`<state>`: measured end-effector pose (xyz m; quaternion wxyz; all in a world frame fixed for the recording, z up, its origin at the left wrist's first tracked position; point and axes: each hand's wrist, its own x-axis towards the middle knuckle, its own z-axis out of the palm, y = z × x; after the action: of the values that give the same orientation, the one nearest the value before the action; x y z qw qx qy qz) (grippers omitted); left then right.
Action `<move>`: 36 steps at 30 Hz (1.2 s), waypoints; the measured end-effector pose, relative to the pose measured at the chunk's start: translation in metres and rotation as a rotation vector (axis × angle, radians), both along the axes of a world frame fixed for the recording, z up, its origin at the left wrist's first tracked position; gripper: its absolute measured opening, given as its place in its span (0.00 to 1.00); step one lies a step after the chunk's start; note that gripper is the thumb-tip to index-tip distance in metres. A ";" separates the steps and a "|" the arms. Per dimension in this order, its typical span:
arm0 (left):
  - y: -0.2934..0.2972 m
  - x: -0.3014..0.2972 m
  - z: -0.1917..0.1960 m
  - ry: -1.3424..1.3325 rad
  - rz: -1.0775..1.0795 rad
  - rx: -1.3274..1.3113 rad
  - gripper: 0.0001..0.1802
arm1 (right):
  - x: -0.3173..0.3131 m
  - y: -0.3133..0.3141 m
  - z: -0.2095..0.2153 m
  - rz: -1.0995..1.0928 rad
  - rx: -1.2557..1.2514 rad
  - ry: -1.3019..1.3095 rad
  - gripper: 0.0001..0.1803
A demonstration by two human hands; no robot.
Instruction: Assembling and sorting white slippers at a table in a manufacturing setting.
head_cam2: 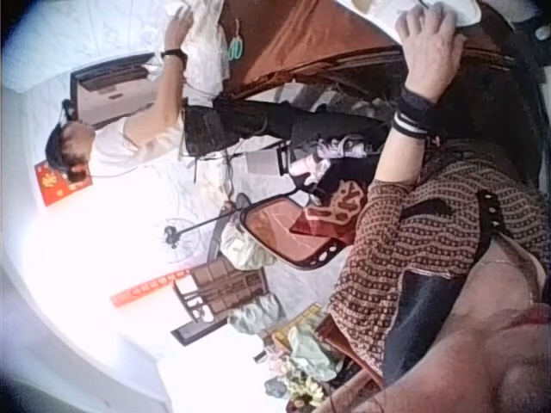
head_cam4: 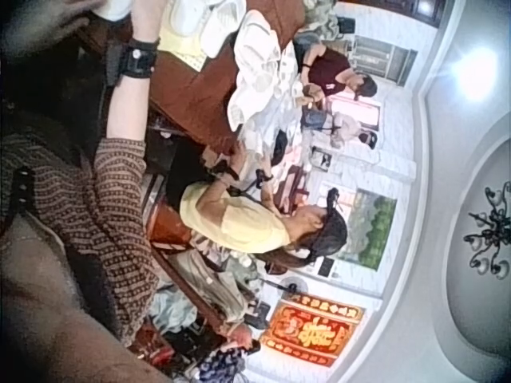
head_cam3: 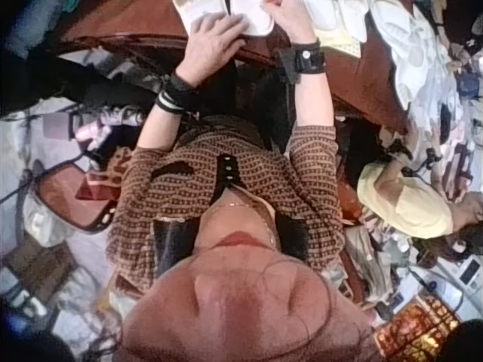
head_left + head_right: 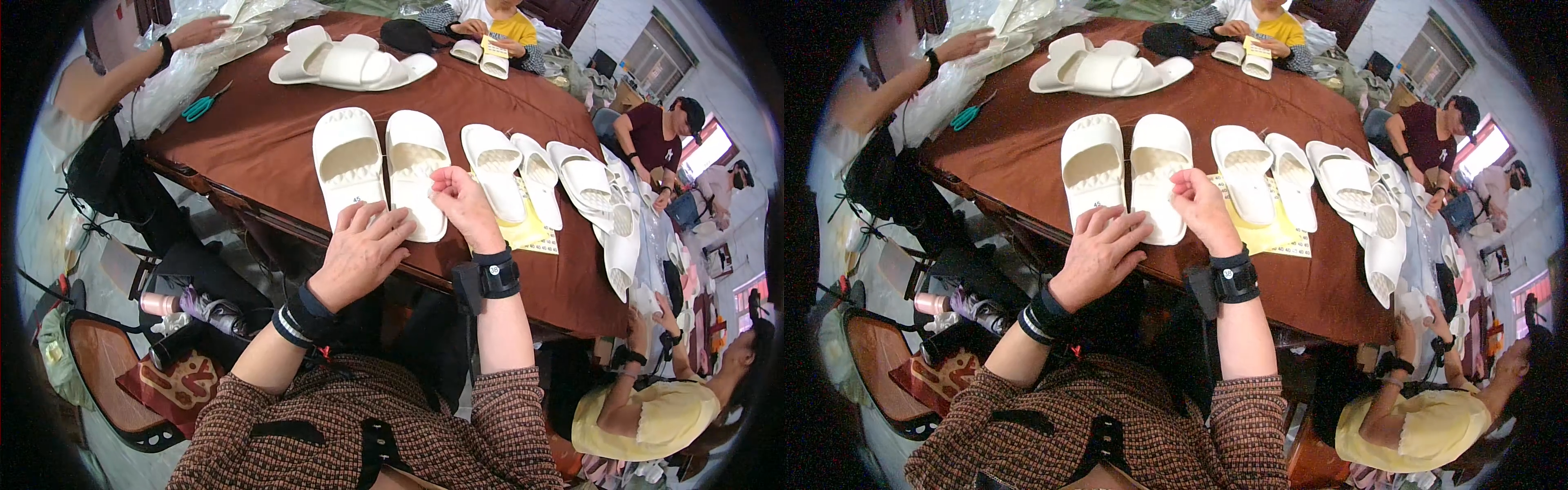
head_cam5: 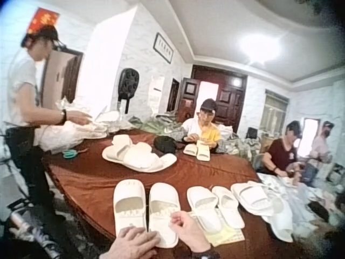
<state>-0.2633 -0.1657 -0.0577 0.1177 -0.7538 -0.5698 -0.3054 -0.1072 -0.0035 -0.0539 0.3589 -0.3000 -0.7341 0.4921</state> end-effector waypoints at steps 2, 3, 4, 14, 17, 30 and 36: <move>0.000 0.000 0.000 -0.006 -0.002 -0.003 0.25 | -0.002 -0.006 0.005 -0.022 0.087 -0.151 0.14; 0.000 0.000 0.000 -0.013 -0.006 -0.006 0.25 | -0.002 -0.007 0.005 -0.020 0.088 -0.150 0.14; 0.000 0.001 0.001 -0.011 -0.004 -0.004 0.25 | -0.002 -0.007 0.006 -0.033 0.093 -0.167 0.15; 0.001 0.002 0.001 0.011 0.005 -0.005 0.24 | -0.002 0.002 -0.004 -0.060 0.075 -0.102 0.14; -0.001 0.002 0.001 0.006 0.019 0.008 0.24 | -0.009 0.006 -0.010 -0.184 0.150 0.009 0.11; -0.006 0.004 0.005 -0.037 -0.022 -0.027 0.24 | -0.019 0.004 -0.013 -0.344 0.850 -0.332 0.17; -0.016 -0.011 0.008 -0.157 -0.130 -0.051 0.20 | -0.031 -0.004 -0.005 -0.356 0.865 -0.229 0.14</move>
<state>-0.2747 -0.1816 -0.0493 0.0333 -0.7658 -0.5347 -0.3558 -0.1378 -0.0080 -0.0591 0.4462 -0.2965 -0.8436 0.0364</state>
